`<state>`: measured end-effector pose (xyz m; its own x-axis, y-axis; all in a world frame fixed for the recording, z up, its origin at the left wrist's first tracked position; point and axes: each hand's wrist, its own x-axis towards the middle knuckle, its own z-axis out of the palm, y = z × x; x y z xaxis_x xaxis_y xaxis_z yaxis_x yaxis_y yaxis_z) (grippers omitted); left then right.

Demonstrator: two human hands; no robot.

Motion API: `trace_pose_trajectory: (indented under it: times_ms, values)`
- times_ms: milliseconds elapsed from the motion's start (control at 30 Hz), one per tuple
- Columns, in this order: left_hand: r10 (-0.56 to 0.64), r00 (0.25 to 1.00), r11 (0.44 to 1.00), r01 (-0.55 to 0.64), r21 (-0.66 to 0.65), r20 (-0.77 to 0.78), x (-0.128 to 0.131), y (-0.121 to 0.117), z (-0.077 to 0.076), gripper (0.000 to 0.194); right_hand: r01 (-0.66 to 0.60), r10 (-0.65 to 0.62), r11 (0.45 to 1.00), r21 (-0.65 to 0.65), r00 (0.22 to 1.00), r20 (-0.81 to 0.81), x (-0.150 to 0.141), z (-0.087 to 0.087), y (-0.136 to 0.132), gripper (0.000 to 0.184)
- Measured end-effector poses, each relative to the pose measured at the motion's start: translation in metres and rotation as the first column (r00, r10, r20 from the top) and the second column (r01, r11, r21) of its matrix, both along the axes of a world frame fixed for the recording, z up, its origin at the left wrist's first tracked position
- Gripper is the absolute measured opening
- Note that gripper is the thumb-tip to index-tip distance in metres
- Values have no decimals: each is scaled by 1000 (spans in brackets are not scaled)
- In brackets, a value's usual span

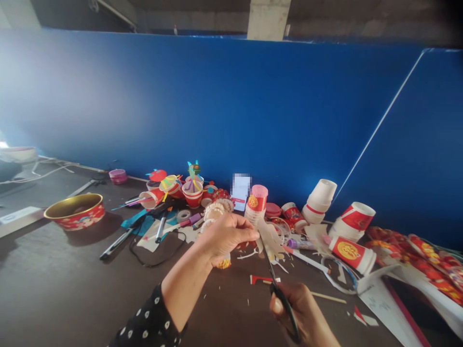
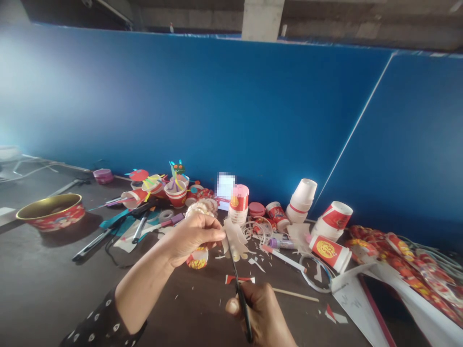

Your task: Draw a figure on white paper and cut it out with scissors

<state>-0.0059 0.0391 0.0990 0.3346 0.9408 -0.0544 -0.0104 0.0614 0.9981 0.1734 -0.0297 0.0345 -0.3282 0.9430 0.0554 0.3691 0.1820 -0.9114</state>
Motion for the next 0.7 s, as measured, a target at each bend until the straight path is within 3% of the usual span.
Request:
trace_pose_trajectory:
  times_ms: [500, 700]
  values:
    - [33, 999, 999, -33, 10, 26, 4, -1, 1, 15, 11, -25, 988, -153, 996, -89, -3, -5, 3, 55]
    - [43, 998, 999, -44, 4, 52, 5, -1, 1, 10, -56, 9, 982, -182, 969, -246, 0, -11, 1, 53]
